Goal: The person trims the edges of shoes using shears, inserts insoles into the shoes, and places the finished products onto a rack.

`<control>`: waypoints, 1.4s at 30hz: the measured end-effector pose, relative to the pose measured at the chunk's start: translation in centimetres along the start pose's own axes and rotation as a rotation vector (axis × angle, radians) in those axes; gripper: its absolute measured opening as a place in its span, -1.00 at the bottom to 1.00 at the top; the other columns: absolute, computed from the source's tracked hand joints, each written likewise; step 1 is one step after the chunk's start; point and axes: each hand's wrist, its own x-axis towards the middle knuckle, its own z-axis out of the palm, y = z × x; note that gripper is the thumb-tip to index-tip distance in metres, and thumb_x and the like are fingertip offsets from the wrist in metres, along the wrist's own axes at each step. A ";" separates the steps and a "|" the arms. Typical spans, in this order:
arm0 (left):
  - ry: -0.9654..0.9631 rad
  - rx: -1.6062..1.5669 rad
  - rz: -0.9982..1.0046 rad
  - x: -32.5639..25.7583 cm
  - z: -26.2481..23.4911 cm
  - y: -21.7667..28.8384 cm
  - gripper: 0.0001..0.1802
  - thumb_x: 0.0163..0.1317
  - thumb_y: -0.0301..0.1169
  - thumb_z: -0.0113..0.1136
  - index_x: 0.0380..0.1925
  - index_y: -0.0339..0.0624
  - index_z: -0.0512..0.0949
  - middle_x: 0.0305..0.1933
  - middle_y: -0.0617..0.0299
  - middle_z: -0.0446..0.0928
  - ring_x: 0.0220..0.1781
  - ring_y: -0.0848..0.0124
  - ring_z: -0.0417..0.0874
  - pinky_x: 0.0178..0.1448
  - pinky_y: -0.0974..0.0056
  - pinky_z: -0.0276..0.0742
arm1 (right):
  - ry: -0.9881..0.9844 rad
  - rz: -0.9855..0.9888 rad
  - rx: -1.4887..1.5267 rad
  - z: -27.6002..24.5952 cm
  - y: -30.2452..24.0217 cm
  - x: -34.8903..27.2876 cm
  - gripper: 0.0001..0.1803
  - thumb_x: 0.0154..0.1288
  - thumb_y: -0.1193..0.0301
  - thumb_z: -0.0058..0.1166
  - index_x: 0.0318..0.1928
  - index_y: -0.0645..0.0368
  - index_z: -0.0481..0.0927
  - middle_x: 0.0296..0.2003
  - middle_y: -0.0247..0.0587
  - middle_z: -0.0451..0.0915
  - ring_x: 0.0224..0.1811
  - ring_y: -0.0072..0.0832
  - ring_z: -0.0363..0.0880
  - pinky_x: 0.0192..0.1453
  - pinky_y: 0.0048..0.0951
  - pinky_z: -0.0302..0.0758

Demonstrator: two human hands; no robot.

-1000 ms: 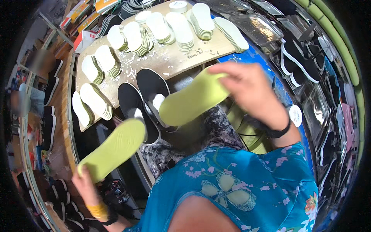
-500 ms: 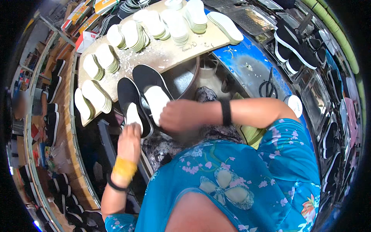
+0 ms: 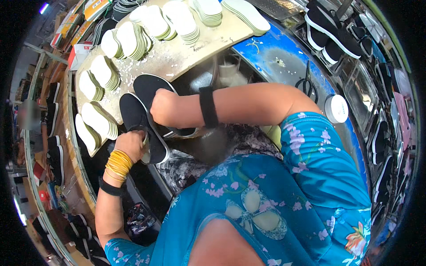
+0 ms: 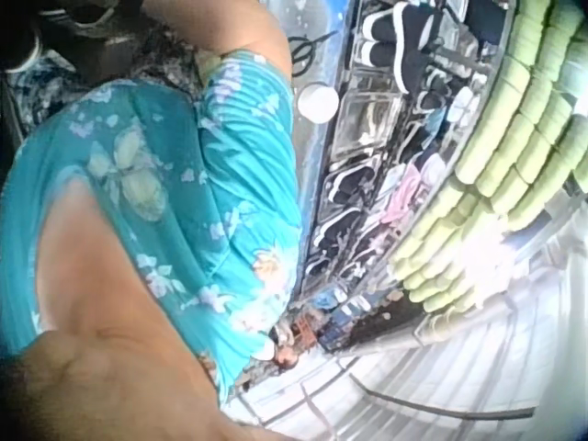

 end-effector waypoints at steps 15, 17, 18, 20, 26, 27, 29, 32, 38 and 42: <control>-0.572 -0.929 -0.003 3.5 1.3 -2.9 -0.46 -0.12 -0.23 0.31 -0.27 -0.47 0.40 -0.37 0.01 0.53 -0.28 0.36 0.60 -0.23 0.28 0.55 | -0.363 -0.090 0.299 7.0 0.4 1.5 -0.80 -0.09 0.38 0.03 -0.42 0.15 0.64 -0.40 -0.09 0.61 -0.27 -0.25 0.60 -0.20 -0.22 0.46; -0.523 -1.396 -0.214 3.3 0.8 -3.6 -0.38 -0.09 -0.08 0.31 -0.25 -0.45 0.41 -0.37 0.06 0.52 -0.26 0.40 0.59 -0.25 0.33 0.55 | -0.480 -0.062 0.279 4.9 0.3 2.0 -0.79 -0.05 0.34 0.01 -0.40 0.10 0.65 -0.37 -0.18 0.62 -0.28 -0.27 0.59 -0.15 -0.23 0.43; -0.417 -1.417 -0.440 3.4 -1.2 -1.4 -0.40 -0.05 -0.03 0.28 -0.30 -0.44 0.45 -0.39 0.07 0.53 -0.26 0.41 0.59 -0.26 0.35 0.56 | -0.605 -0.095 0.264 3.4 0.5 2.6 -0.80 -0.01 0.33 0.00 -0.39 0.06 0.65 -0.37 -0.24 0.62 -0.30 -0.30 0.59 -0.16 -0.25 0.44; -0.307 -1.206 -0.512 4.5 -0.8 0.8 -0.40 0.00 0.01 0.21 -0.45 -0.48 0.50 -0.45 -0.06 0.55 -0.29 0.23 0.63 -0.25 0.24 0.56 | -0.527 -0.058 0.427 2.4 0.4 2.0 -0.81 -0.09 0.38 -0.05 -0.48 0.13 0.62 -0.45 -0.18 0.61 -0.36 -0.25 0.59 -0.25 -0.21 0.43; 0.501 -0.908 -0.494 2.1 3.5 1.6 -0.68 0.04 -0.32 0.05 -0.43 -0.46 0.48 -0.38 -0.34 0.48 -0.23 -0.15 0.53 -0.19 0.01 0.44 | 0.174 -0.193 0.660 -6.0 0.1 -0.3 -0.92 0.00 0.45 0.03 -0.51 0.12 0.58 -0.40 -0.27 0.56 -0.30 -0.32 0.51 -0.18 -0.28 0.38; 0.564 -0.958 -0.471 -0.5 2.6 1.5 -0.70 0.05 -0.33 0.05 -0.40 -0.44 0.47 -0.39 -0.29 0.50 -0.25 -0.11 0.55 -0.20 0.03 0.45 | 0.274 -0.064 0.840 -7.2 0.6 -0.9 -0.93 0.03 0.46 0.04 -0.45 0.12 0.58 -0.36 -0.29 0.56 -0.24 -0.31 0.49 -0.10 -0.27 0.37; 0.639 -1.034 -0.493 -5.5 0.6 0.3 -0.75 0.05 -0.39 0.06 -0.37 -0.41 0.47 -0.42 -0.17 0.52 -0.29 0.12 0.61 -0.24 0.17 0.47 | 0.378 0.136 0.891 -7.3 2.1 -2.4 -0.86 0.02 0.46 0.10 -0.32 0.08 0.59 -0.42 -0.23 0.56 -0.27 -0.25 0.50 -0.02 -0.22 0.37; 0.928 -1.154 -0.631 -12.7 1.4 -5.4 -0.79 0.11 -0.46 0.04 -0.30 -0.39 0.50 -0.34 -0.04 0.55 -0.26 0.31 0.59 -0.19 0.27 0.48 | 0.255 0.484 0.937 -5.3 3.7 -2.7 -0.85 0.01 0.47 0.10 -0.33 0.15 0.58 -0.41 -0.15 0.58 -0.31 -0.17 0.52 -0.10 -0.25 0.41; 1.067 -0.938 -1.392 -28.4 9.7 -29.5 -0.68 0.02 -0.33 0.16 -0.34 -0.42 0.44 -0.44 0.15 0.47 -0.43 0.43 0.45 -0.35 0.31 0.42 | -0.100 0.245 0.896 0.7 3.3 1.9 -0.82 0.01 0.44 0.05 -0.33 0.19 0.57 -0.42 -0.01 0.55 -0.32 -0.10 0.51 -0.21 -0.19 0.44; 0.413 -0.763 -1.868 -40.4 21.9 -45.4 -0.47 -0.02 -0.15 0.22 -0.09 -0.25 0.46 -0.17 0.01 0.53 -0.13 0.17 0.53 -0.07 0.16 0.43 | -0.143 0.249 0.925 2.9 3.5 5.2 -0.80 -0.02 0.43 0.05 -0.32 0.20 0.56 -0.43 -0.01 0.54 -0.34 -0.08 0.51 -0.24 -0.15 0.43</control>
